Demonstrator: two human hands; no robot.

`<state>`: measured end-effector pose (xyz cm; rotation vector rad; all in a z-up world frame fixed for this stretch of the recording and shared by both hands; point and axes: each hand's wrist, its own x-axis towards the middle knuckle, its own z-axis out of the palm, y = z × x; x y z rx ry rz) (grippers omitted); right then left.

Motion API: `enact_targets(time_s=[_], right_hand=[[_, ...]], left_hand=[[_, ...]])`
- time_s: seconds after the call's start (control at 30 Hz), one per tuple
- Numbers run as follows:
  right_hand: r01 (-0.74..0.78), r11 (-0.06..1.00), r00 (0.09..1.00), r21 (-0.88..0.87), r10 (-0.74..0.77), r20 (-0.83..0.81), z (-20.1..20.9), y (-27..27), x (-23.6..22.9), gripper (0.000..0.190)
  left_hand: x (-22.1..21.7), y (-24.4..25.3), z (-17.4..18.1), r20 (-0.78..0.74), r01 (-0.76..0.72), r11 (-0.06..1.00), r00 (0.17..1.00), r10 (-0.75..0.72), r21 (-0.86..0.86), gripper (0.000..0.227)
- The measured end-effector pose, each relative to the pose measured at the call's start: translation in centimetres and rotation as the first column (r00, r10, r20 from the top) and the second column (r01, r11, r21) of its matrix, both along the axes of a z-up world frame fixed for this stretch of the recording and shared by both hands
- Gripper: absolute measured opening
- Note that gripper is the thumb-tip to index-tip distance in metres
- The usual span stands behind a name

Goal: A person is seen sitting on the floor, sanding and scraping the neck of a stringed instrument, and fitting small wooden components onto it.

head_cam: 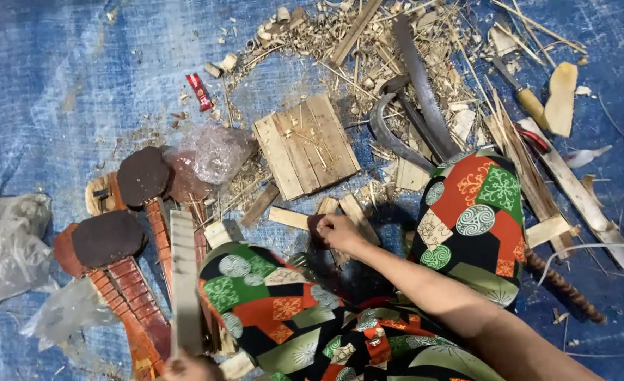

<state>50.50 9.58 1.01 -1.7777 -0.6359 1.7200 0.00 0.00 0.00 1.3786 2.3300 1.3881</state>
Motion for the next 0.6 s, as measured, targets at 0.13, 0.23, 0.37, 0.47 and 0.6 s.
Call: enact_targets(time_s=[0.13, 0.23, 0.37, 0.47, 0.6], right_hand=[[-0.01, 0.999, 0.998, -0.051, 0.007, -0.06, 1.7, 0.1, 0.8, 0.013], [-0.008, 1.0, 0.999, -0.013, 0.007, -0.051, 0.7, 0.0, 1.5, 0.009], [-0.247, 0.966, 0.923, -0.078, 0.259, 0.285, -7.3, -1.6, 1.6, 0.011], [-0.314, 0.949, 0.826, 0.041, 0.251, 0.505, -13.1, -2.2, -0.2, 0.012], [-0.425, 0.904, 0.691, 0.047, 0.29, 0.662, -14.1, -2.7, -3.2, 0.035]], left_hand=[[8.1, 6.5, 15.7, 0.079, -0.142, 0.983, 0.988, 0.133, 0.115, 0.025], [7.1, 9.6, 20.6, -0.237, -0.124, 0.978, 0.958, 0.162, 0.169, 0.032], [7.9, 13.9, 25.8, -0.13, 0.167, 0.866, 0.984, -0.119, 0.471, 0.033], [14.9, 17.3, 29.6, 0.036, 0.239, 0.814, 0.952, -0.303, 0.529, 0.049], [25.4, 21.7, 33.1, 0.577, 0.163, 0.871, 0.69, -0.436, 0.463, 0.035]])
